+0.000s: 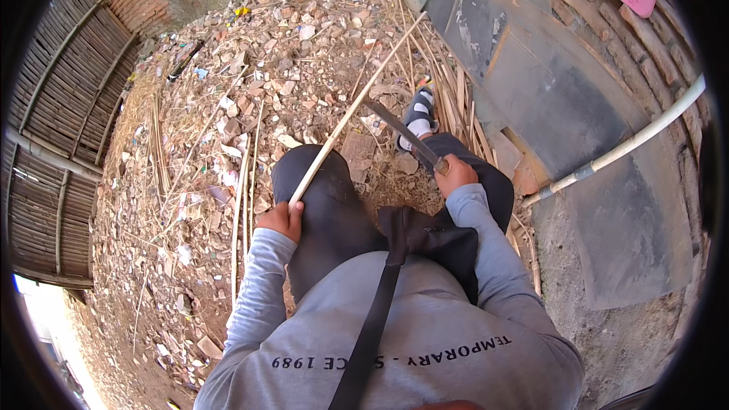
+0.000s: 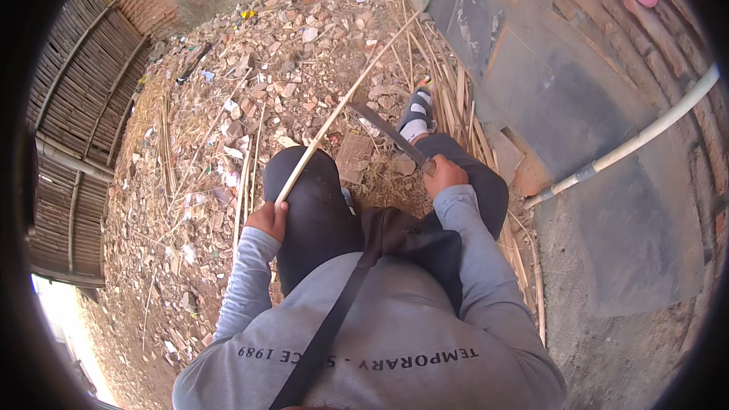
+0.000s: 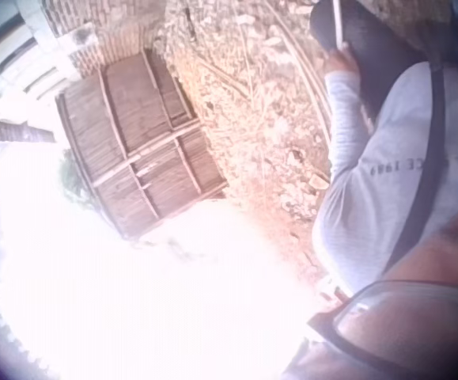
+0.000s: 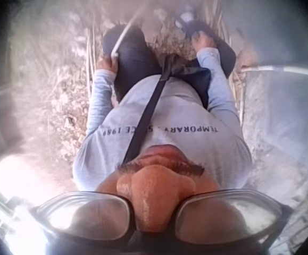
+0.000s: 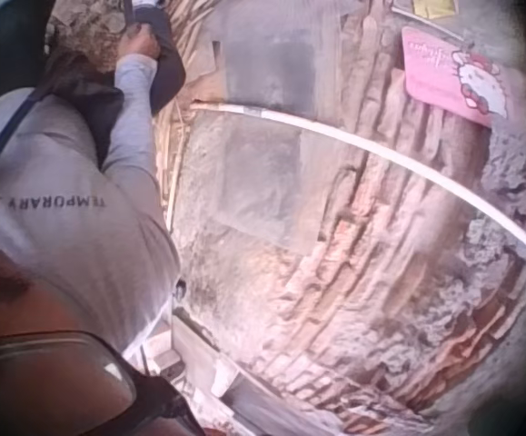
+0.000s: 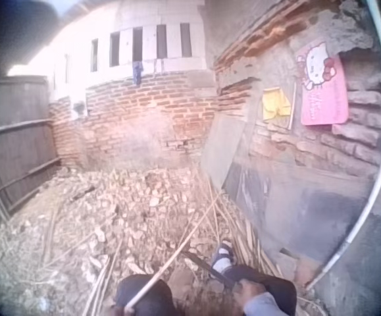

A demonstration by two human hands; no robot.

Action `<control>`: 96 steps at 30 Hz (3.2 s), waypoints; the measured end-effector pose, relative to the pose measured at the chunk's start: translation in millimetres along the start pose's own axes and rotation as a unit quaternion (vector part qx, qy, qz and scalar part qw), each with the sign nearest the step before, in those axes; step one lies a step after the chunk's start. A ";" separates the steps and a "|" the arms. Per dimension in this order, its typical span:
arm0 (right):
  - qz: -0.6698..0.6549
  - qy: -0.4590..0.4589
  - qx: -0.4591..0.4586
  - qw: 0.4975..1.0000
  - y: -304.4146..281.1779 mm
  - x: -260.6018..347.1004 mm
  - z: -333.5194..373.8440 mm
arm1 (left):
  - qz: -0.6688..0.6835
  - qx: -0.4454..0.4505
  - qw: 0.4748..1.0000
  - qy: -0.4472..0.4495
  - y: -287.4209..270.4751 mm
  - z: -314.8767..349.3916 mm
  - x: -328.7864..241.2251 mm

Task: The person shaves a thin strip of bamboo using a knife, holding the bamboo piece against their leg for support.

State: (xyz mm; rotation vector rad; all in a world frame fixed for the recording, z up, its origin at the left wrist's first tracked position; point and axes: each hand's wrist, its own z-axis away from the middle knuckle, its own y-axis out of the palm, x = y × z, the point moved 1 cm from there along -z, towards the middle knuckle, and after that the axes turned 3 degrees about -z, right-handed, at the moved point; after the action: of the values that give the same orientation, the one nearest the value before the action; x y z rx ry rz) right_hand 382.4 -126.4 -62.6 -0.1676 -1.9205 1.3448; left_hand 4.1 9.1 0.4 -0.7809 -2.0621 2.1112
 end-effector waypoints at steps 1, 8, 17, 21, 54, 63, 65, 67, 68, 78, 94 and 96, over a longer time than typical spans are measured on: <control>-0.016 0.000 -0.017 1.000 0.3 3.2 0.7 | -0.004 0.004 1.000 -0.002 -6.0 0.1 -1.1; -0.134 -0.048 -0.117 0.983 -7.2 13.9 2.3 | 0.028 -0.010 0.999 0.019 0.8 -0.9 2.2; -0.268 -0.143 -0.082 0.949 -13.8 45.3 10.4 | 0.058 -0.003 0.998 0.032 -7.6 5.2 4.1; -0.286 -0.134 -0.023 0.949 -7.3 60.6 9.8 | 0.052 0.013 0.998 0.016 -13.6 8.7 4.3; -0.143 -0.196 0.095 0.966 -15.6 40.8 15.2 | 0.027 0.034 0.994 0.098 -30.3 13.9 -21.0; -0.068 -0.193 0.087 0.975 -5.2 78.2 28.0 | 0.043 0.027 0.996 0.077 -22.5 17.5 9.2; -0.043 -0.203 0.092 0.974 -8.2 83.9 26.6 | 0.062 0.029 0.995 0.073 -21.1 17.8 11.6; -0.047 -0.201 0.088 0.975 -7.7 82.3 20.2 | 0.069 0.043 0.995 0.064 -25.2 18.0 6.6; -0.063 -0.193 0.084 0.976 -4.6 75.1 15.8 | 0.073 0.050 0.994 0.065 -27.0 17.0 4.5; -0.098 -0.179 0.086 0.975 28.5 47.0 32.4 | 0.016 0.046 0.995 0.092 -53.5 11.5 5.3; -0.120 -0.160 0.032 0.979 36.1 39.3 23.8 | 0.027 -0.022 0.994 0.100 -33.9 4.1 -15.8; -0.118 -0.180 0.041 0.976 36.2 34.6 24.7 | 0.026 -0.013 0.995 0.099 -34.7 2.8 -15.3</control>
State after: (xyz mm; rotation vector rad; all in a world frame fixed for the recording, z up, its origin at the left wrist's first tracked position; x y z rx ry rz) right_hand 331.1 -111.5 -79.1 0.3593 -2.0944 1.3560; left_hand 6.4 3.3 37.9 -1.0129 -1.9903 1.9450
